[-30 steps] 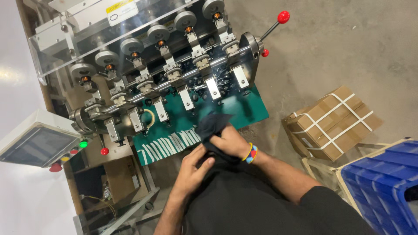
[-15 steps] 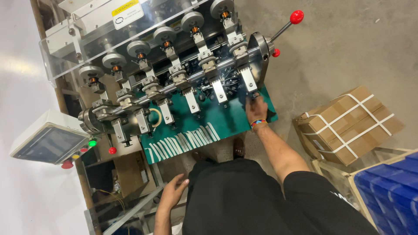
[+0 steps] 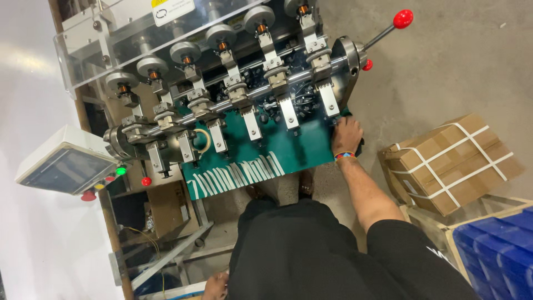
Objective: The person operates a multi-station bench machine, placing small black components into its fixtures and pulling the red-handled lever to cycle it. They use scissors to trim material from the parts, wipe the machine area with a black cloth, and retrieve a cardboard box from a blue crate.
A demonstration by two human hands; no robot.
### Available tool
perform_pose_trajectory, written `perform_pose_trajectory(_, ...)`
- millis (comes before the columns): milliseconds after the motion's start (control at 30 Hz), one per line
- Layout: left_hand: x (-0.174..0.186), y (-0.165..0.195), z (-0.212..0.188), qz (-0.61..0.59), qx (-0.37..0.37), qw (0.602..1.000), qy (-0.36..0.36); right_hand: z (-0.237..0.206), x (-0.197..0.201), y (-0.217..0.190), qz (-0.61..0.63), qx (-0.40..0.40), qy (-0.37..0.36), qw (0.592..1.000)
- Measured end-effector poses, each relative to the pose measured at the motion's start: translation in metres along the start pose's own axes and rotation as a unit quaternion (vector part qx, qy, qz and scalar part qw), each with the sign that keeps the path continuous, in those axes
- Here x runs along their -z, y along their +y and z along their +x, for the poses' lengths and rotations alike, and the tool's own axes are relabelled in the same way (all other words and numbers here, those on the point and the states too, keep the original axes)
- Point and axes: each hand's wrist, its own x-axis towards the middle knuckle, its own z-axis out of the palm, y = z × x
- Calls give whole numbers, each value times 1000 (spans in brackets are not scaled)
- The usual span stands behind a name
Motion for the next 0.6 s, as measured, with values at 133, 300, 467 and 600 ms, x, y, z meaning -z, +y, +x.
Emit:
perform_pose_trajectory(133,-8,16,2,35,-31,999,-5,-7,-12,-52,68,92,-105,988)
perform_pose_trajectory(300,-12,66,4,49,-205,977,28,-41,5,-53,166,252,-140,943)
perform_pose_trajectory(467,-19,74,4,-48,-226,973,26,-47,22,16,32,227,-102,968)
perform_pose_trajectory(600,-24,56,6,6,-210,978,15,-37,9,12,27,146,-79,986)
